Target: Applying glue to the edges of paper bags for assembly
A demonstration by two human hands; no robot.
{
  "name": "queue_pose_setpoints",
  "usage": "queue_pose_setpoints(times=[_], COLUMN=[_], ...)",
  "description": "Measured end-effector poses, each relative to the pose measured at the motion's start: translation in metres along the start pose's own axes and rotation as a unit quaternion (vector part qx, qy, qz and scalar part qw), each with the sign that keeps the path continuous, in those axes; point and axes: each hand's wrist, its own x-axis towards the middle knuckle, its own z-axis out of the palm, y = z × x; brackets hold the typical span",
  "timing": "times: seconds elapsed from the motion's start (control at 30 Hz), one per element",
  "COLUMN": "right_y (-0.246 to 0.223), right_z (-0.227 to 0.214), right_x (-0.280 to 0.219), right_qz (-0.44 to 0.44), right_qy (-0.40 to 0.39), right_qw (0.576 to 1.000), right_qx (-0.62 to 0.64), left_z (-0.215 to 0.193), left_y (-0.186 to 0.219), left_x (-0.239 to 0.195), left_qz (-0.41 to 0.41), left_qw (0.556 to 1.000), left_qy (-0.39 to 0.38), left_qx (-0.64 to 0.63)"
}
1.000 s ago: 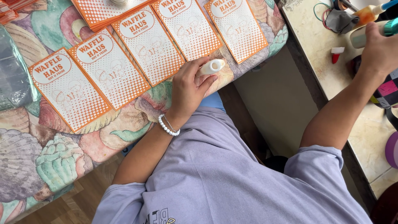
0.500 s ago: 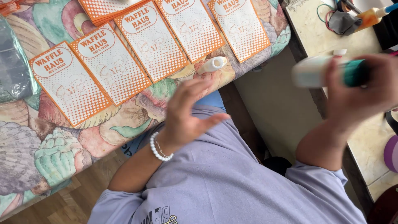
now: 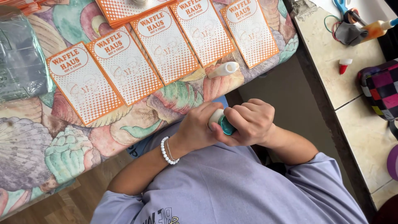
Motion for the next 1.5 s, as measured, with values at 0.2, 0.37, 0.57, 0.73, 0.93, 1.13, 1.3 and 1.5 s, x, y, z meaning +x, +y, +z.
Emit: queue_pose_setpoints(times=[0.2, 0.37, 0.57, 0.73, 0.93, 1.13, 1.3, 1.5], right_y=[-0.002, -0.002, -0.012, -0.014, 0.025, 0.014, -0.003, 0.006], right_z=[-0.001, -0.002, -0.003, -0.02, -0.039, -0.032, -0.032, -0.055], right_x=[0.001, 0.001, -0.003, 0.009, 0.018, 0.039, 0.06, 0.085], right_qz=[-0.039, -0.065, -0.071, -0.101, -0.024, -0.042, -0.116, -0.192], right_qy=[-0.009, -0.004, -0.012, -0.029, -0.032, -0.008, -0.047, -0.152], right_qw=[0.998, 0.993, 0.976, 0.956, 0.998, 0.995, 0.97, 0.951], right_qx=[0.04, 0.096, 0.206, 0.275, 0.058, 0.095, 0.21, 0.189], left_z=[-0.013, -0.015, -0.028, -0.001, -0.027, -0.024, -0.013, -0.042], left_y=[0.007, 0.009, 0.031, 0.015, 0.044, 0.05, 0.007, 0.018], left_x=[0.012, 0.016, 0.031, 0.026, 0.047, 0.049, 0.041, 0.069], left_qz=[0.024, 0.044, 0.057, 0.01, 0.004, 0.023, 0.043, 0.055], left_qw=[0.994, 0.979, 0.881, 0.806, 0.965, 0.983, 0.844, 0.776], left_qy=[-0.058, -0.117, -0.261, -0.405, -0.069, 0.027, -0.241, -0.367], left_qx=[-0.089, -0.163, -0.391, -0.432, -0.252, -0.179, -0.478, -0.51])
